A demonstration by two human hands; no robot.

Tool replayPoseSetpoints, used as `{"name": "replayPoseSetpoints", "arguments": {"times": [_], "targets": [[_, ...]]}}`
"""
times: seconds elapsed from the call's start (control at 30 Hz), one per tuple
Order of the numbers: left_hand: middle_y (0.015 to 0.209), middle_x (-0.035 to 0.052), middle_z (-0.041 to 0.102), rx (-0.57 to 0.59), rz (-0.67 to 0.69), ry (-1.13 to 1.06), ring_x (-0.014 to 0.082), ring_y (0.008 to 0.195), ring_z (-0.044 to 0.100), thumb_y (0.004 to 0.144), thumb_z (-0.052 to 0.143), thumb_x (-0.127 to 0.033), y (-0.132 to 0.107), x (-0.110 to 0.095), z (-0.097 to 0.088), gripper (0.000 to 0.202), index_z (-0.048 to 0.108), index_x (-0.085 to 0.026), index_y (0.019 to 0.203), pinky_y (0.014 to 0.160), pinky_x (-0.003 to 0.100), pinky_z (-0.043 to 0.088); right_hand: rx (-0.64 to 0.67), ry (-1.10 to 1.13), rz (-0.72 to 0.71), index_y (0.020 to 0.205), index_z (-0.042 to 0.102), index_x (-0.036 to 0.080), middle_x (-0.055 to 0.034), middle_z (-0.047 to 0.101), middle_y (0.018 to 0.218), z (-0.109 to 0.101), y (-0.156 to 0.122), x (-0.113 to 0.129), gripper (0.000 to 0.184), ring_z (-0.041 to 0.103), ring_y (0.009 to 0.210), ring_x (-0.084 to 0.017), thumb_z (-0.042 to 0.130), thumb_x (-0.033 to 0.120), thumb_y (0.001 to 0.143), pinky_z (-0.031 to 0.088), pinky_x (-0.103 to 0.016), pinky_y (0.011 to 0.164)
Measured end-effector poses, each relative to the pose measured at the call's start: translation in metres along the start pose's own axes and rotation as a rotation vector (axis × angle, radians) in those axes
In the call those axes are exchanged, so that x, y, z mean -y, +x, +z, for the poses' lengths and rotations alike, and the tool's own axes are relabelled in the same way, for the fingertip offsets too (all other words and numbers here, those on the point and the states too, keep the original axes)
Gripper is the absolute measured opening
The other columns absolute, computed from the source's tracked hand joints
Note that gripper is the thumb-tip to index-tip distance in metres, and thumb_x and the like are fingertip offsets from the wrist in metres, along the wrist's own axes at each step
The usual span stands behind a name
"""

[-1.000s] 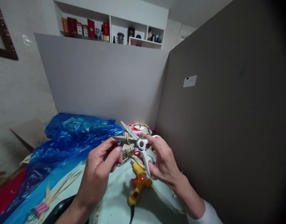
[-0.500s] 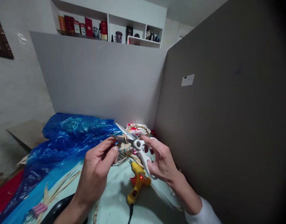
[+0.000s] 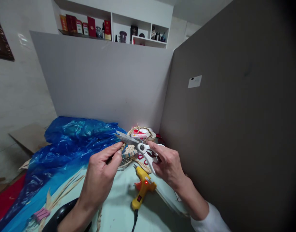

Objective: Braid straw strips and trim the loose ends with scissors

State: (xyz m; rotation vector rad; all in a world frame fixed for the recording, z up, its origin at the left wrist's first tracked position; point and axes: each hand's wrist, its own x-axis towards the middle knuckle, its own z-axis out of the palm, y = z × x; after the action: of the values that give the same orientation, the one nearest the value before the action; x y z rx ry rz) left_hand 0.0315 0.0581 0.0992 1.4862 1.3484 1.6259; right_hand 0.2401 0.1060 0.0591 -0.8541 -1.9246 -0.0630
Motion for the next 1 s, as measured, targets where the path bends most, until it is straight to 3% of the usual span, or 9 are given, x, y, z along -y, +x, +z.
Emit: {"name": "replayPoseSetpoints", "arguments": {"times": [0.1,0.23,0.33,0.47,0.67,0.8,1.0], "targets": [[0.093,0.0046,0.078,0.021,-0.027,-0.028,0.0244,0.084,0.066,0.081,0.068,-0.035,0.002,0.002,-0.002,0.032,0.082,-0.024,0.107,0.078,0.032,0.051,0.03,0.082,0.09,0.104,0.072,0.022,0.0,0.067,0.07,0.002,0.002,0.002,0.034,0.056,0.057,-0.014,0.061,0.009,0.075,0.044,-0.025,0.058],[0.078,0.0025,0.074,0.098,-0.086,-0.161,0.0174,0.066,0.057,0.08,0.072,-0.035,0.002,0.001,-0.003,0.028,0.084,-0.026,0.103,0.059,0.026,0.045,0.015,0.273,0.266,0.102,0.065,0.021,0.0039,0.062,0.064,0.005,0.01,0.01,0.015,0.053,0.049,-0.011,0.063,0.025,0.088,0.042,-0.021,0.047],[0.063,-0.0009,0.062,0.173,-0.154,-0.264,0.0106,0.055,0.043,0.079,0.074,-0.034,0.001,0.0,-0.002,0.027,0.084,-0.022,0.101,0.051,0.021,0.037,-0.067,0.664,0.509,0.099,0.06,0.021,0.0021,0.068,0.069,0.002,0.017,0.02,0.027,0.062,0.055,-0.012,0.074,0.038,0.084,0.051,-0.022,0.051],[0.058,-0.0015,0.054,0.269,-0.202,-0.31,0.0094,0.054,0.038,0.079,0.073,-0.034,-0.002,-0.002,-0.001,0.03,0.082,-0.018,0.104,0.049,0.02,0.031,-0.159,1.037,0.693,0.099,0.06,0.022,-0.002,0.076,0.086,-0.008,0.025,0.037,0.043,0.074,0.074,-0.016,0.089,0.038,0.07,0.058,-0.023,0.064],[0.069,0.0036,0.068,0.4,-0.139,-0.142,0.0144,0.061,0.051,0.081,0.072,-0.037,-0.005,0.0,0.0,0.026,0.083,-0.026,0.102,0.055,0.024,0.039,-0.293,1.184,0.779,0.096,0.06,0.02,0.0007,0.071,0.079,-0.021,0.031,0.053,0.048,0.07,0.071,-0.014,0.092,0.034,0.064,0.058,-0.023,0.061],[0.07,0.0054,0.071,0.459,-0.104,-0.086,0.0152,0.058,0.047,0.082,0.071,-0.043,-0.007,-0.008,0.003,0.026,0.085,-0.026,0.095,0.052,0.025,0.037,-0.34,1.18,0.813,0.098,0.058,0.02,0.0028,0.067,0.076,-0.022,0.032,0.053,0.052,0.063,0.061,-0.011,0.093,0.03,0.061,0.051,-0.022,0.057],[0.067,0.0032,0.064,0.531,-0.357,-0.224,0.0131,0.06,0.047,0.076,0.078,-0.041,-0.004,-0.016,0.005,0.022,0.082,-0.021,0.082,0.055,0.023,0.039,-0.262,1.234,0.724,0.101,0.057,0.023,0.0002,0.072,0.087,-0.025,0.029,0.055,0.041,0.063,0.071,-0.013,0.085,0.023,0.07,0.051,-0.025,0.068]]}}
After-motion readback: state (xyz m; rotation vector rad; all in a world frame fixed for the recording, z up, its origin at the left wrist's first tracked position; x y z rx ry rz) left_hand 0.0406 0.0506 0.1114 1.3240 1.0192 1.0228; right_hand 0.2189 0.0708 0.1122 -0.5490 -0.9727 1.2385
